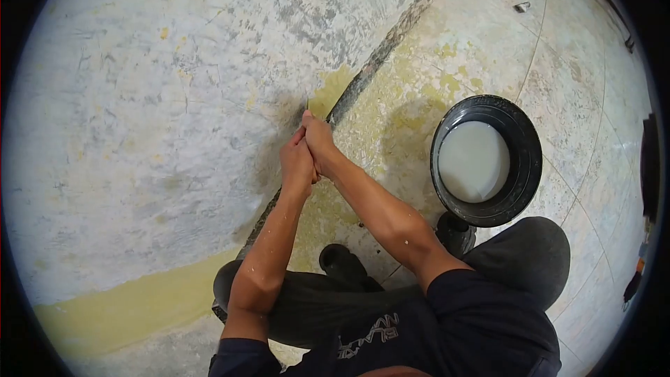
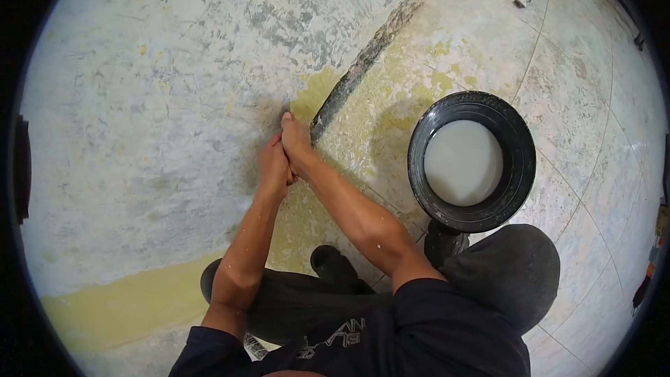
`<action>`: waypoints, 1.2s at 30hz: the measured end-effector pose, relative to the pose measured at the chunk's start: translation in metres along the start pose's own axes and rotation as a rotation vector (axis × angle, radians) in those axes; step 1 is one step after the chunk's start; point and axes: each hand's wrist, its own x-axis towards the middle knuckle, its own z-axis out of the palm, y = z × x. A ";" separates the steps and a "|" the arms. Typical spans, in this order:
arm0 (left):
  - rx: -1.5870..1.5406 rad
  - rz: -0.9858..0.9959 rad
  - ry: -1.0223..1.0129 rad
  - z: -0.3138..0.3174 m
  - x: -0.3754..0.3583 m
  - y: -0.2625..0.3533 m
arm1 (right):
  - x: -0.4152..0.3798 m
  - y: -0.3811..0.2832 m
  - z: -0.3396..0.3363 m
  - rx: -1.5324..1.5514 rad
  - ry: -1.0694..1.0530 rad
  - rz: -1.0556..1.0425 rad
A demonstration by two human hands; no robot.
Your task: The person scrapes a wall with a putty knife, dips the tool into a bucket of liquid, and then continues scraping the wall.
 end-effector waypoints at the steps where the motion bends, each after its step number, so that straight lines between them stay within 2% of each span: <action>1: -0.007 0.001 -0.009 -0.003 0.001 0.001 | -0.010 -0.010 0.003 -0.017 0.012 -0.008; 5: -0.070 -0.037 0.026 -0.003 -0.005 0.005 | -0.021 -0.015 0.007 0.024 0.051 0.065; 9: 0.000 0.044 0.097 0.001 -0.008 0.012 | -0.002 -0.002 0.008 0.046 0.010 -0.052; 11: -0.007 -0.004 -0.053 -0.008 -0.004 0.012 | -0.008 -0.010 0.010 0.048 0.058 0.026; 12: -0.015 0.003 -0.053 -0.005 -0.011 0.013 | -0.004 -0.001 0.009 0.041 0.054 0.020; 14: 0.078 0.037 0.049 -0.001 -0.020 0.025 | 0.020 0.018 0.011 -0.018 0.051 -0.142; 15: 0.082 0.040 0.050 -0.003 -0.012 0.028 | 0.016 0.006 0.015 -0.014 0.048 -0.142; 17: 0.062 0.015 -0.046 -0.013 -0.005 0.021 | -0.013 -0.014 0.016 -0.033 0.036 0.028; 18: 0.060 0.015 -0.049 -0.012 -0.009 0.020 | -0.011 -0.009 0.014 -0.035 0.039 0.026; 21: 0.029 0.027 -0.013 -0.008 -0.005 0.026 | -0.001 -0.006 0.017 -0.099 0.028 -0.062; 23: 0.061 0.017 0.011 -0.012 -0.004 0.021 | -0.006 0.000 0.022 -0.067 0.097 -0.117; 24: 0.065 0.004 0.018 -0.014 -0.004 0.013 | -0.005 0.008 0.018 -0.067 0.098 -0.102; 26: 0.048 -0.061 -0.035 -0.007 0.013 0.004 | 0.014 0.007 0.005 0.018 0.077 0.063; 28: 0.052 -0.046 -0.045 -0.004 0.002 0.007 | -0.002 -0.003 -0.001 -0.058 0.060 0.011; 31: 0.029 -0.039 -0.028 0.001 0.002 0.008 | -0.008 -0.010 -0.001 -0.006 -0.052 0.087; 33: 0.000 -0.043 -0.008 -0.001 0.001 0.002 | -0.014 -0.011 0.000 -0.115 0.014 -0.042; 34: -0.019 -0.033 -0.001 -0.004 0.000 -0.004 | -0.011 -0.001 0.000 -0.122 0.006 -0.037; 36: -0.037 -0.010 -0.001 -0.006 0.002 -0.015 | -0.004 0.012 -0.001 -0.226 0.128 -0.206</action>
